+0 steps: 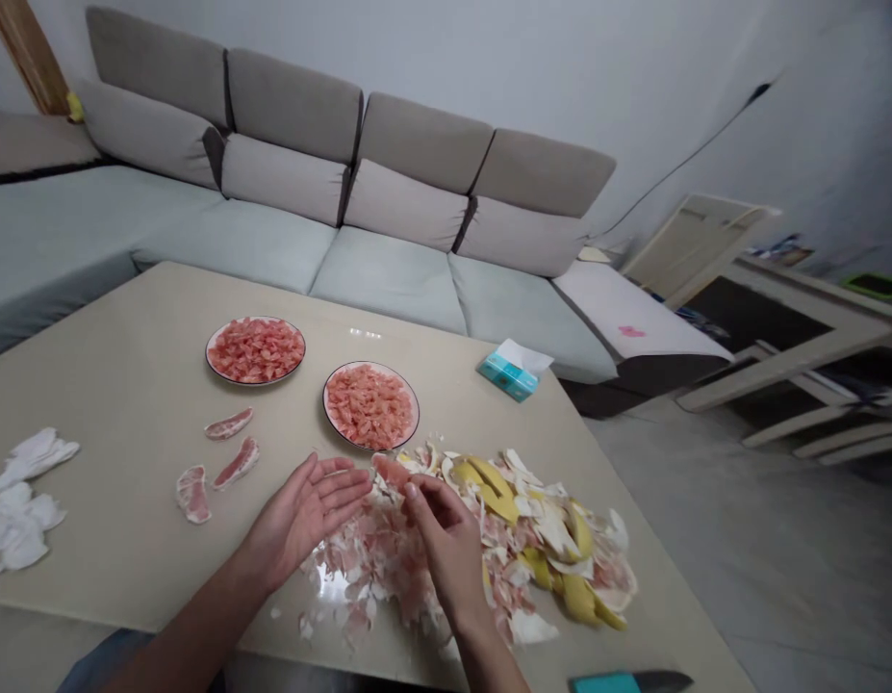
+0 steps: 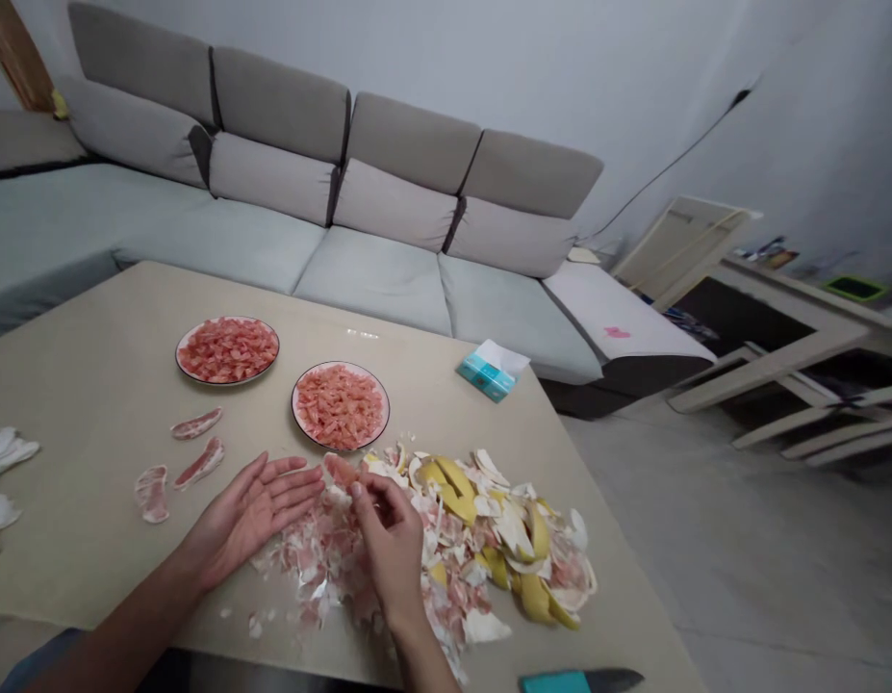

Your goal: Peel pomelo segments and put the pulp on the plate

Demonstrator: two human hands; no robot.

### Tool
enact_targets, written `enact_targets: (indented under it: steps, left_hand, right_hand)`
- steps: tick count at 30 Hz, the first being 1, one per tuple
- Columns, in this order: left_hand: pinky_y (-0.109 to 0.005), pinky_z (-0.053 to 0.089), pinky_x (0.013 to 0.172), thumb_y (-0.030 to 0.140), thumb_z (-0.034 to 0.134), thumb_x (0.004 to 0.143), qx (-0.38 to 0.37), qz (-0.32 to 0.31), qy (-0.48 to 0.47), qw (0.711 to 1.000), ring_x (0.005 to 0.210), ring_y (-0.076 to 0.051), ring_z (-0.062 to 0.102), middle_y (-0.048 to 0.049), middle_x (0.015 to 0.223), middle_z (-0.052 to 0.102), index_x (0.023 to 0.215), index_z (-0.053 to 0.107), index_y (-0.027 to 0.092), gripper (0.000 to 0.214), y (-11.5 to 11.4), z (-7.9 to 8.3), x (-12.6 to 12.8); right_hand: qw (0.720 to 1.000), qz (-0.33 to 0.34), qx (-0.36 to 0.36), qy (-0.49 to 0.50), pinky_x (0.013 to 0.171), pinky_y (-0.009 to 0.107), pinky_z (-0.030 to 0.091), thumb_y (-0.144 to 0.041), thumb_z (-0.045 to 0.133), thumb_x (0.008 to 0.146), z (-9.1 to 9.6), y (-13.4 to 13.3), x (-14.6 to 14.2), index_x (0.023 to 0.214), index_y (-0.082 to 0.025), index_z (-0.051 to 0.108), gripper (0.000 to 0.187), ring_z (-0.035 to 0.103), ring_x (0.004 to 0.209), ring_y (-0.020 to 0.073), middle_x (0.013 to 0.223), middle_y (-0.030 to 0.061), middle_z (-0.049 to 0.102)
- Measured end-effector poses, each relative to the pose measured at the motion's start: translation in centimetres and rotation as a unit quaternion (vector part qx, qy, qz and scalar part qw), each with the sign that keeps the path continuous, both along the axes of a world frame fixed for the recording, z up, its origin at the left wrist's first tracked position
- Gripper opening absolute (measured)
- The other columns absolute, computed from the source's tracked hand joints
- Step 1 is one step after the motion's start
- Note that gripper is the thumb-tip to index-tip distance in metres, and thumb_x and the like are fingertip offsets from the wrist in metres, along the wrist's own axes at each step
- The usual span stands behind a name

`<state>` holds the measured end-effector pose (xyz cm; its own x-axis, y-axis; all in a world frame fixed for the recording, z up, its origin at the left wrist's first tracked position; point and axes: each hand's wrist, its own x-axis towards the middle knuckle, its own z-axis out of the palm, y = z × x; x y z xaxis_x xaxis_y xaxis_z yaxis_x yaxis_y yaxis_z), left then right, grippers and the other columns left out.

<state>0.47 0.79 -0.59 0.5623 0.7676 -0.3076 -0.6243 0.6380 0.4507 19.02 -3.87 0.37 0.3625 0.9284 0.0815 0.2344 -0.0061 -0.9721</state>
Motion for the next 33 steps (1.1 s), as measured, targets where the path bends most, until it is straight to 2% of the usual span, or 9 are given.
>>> enact_targets:
  steps: [5,9,12,15,18,21,23,27,33]
  left_hand:
    - [-0.044,0.033,0.110,0.048,0.041,0.093,0.152,0.021,0.101,0.983,0.125,-0.026,0.054,-0.0155,0.129,0.062,0.108,0.060,0.017,0.039,4.3,2.6,2.7]
    - [-0.053,0.019,0.112,0.055,0.045,0.089,0.221,-0.021,0.153,0.963,0.136,-0.032,0.039,-0.0144,0.134,0.059,0.105,0.068,0.019,0.046,8.9,5.9,6.2]
    - [-0.049,0.012,0.114,0.053,0.051,0.087,0.267,-0.020,0.198,0.943,0.141,-0.031,0.029,-0.0112,0.139,0.056,0.101,0.072,0.021,0.040,9.6,7.4,6.9]
    - [-0.044,0.014,0.115,0.052,0.057,0.085,0.304,-0.018,0.235,0.923,0.138,-0.030,0.035,-0.0085,0.141,0.054,0.105,0.072,0.024,0.038,7.4,7.8,5.6]
    - [-0.042,0.026,0.111,0.052,0.063,0.080,0.323,-0.033,0.264,0.908,0.128,-0.030,0.047,-0.0100,0.135,0.059,0.108,0.072,0.023,0.041,3.3,7.4,3.4]
    - [-0.041,0.043,0.097,0.040,0.082,0.064,0.327,-0.068,0.285,0.898,0.108,-0.030,0.061,-0.0132,0.115,0.069,0.098,0.073,0.018,0.042,-0.9,6.2,1.4]
    - [-0.040,0.050,0.083,0.039,0.083,0.061,0.320,-0.087,0.287,0.899,0.089,-0.026,0.067,-0.0123,0.097,0.073,0.094,0.073,0.014,0.042,-3.0,5.3,0.2]
    - [-0.033,0.052,0.073,0.039,0.083,0.062,0.318,-0.079,0.274,0.904,0.071,-0.018,0.066,-0.0077,0.085,0.072,0.090,0.071,0.012,0.041,-5.8,4.5,-2.1]
    - [-0.032,0.052,0.074,0.039,0.084,0.061,0.326,-0.039,0.238,0.914,0.071,-0.017,0.066,-0.0051,0.080,0.071,0.087,0.070,0.013,0.040,-9.6,6.0,-4.7]
  right_hand:
    - [0.999,-0.005,-0.001,0.033,0.063,0.028,0.048,-0.046,0.064,0.083,-0.1,-0.4,0.1,0.087,-0.017,0.069,0.031,0.062,0.071,0.0191,0.079,0.0046,0.069]
    - [0.999,0.009,0.015,0.028,0.064,0.029,0.050,-0.043,0.066,0.081,0.1,-1.8,-0.6,0.083,-0.016,0.071,0.028,0.062,0.070,0.0202,0.077,0.0055,0.070]
    - [0.999,0.034,0.032,-0.003,0.066,0.028,0.049,-0.039,0.065,0.083,0.2,-2.9,-0.8,0.084,-0.017,0.071,0.023,0.064,0.075,0.0207,0.083,0.0064,0.070]
    - [0.997,0.054,0.059,-0.014,0.068,0.028,0.050,-0.038,0.064,0.085,0.5,-3.4,-0.7,0.086,-0.018,0.072,0.022,0.065,0.081,0.0212,0.090,0.0072,0.069]
    - [0.996,0.044,0.082,-0.001,0.067,0.028,0.052,-0.043,0.067,0.081,0.7,-3.6,-0.7,0.085,-0.018,0.073,0.026,0.065,0.083,0.0219,0.092,0.0078,0.068]
    - [0.995,0.040,0.096,0.006,0.067,0.030,0.053,-0.048,0.069,0.078,0.9,-4.2,-1.8,0.084,-0.018,0.075,0.032,0.065,0.078,0.0218,0.090,0.0084,0.070]
    - [0.994,0.046,0.098,0.011,0.068,0.032,0.054,-0.051,0.069,0.077,1.0,-5.1,-3.0,0.085,-0.017,0.076,0.035,0.066,0.077,0.0226,0.087,0.0092,0.072]
    - [0.993,0.072,0.086,0.025,0.058,0.032,0.056,-0.055,0.066,0.078,1.9,-7.6,-5.7,0.091,-0.014,0.076,0.043,0.067,0.069,0.0224,0.081,0.0098,0.073]
    - [0.990,0.094,0.103,0.003,0.059,0.031,0.057,-0.055,0.069,0.076,4.5,-11.2,-8.1,0.090,-0.014,0.075,0.044,0.066,0.068,0.0208,0.081,0.0091,0.073]
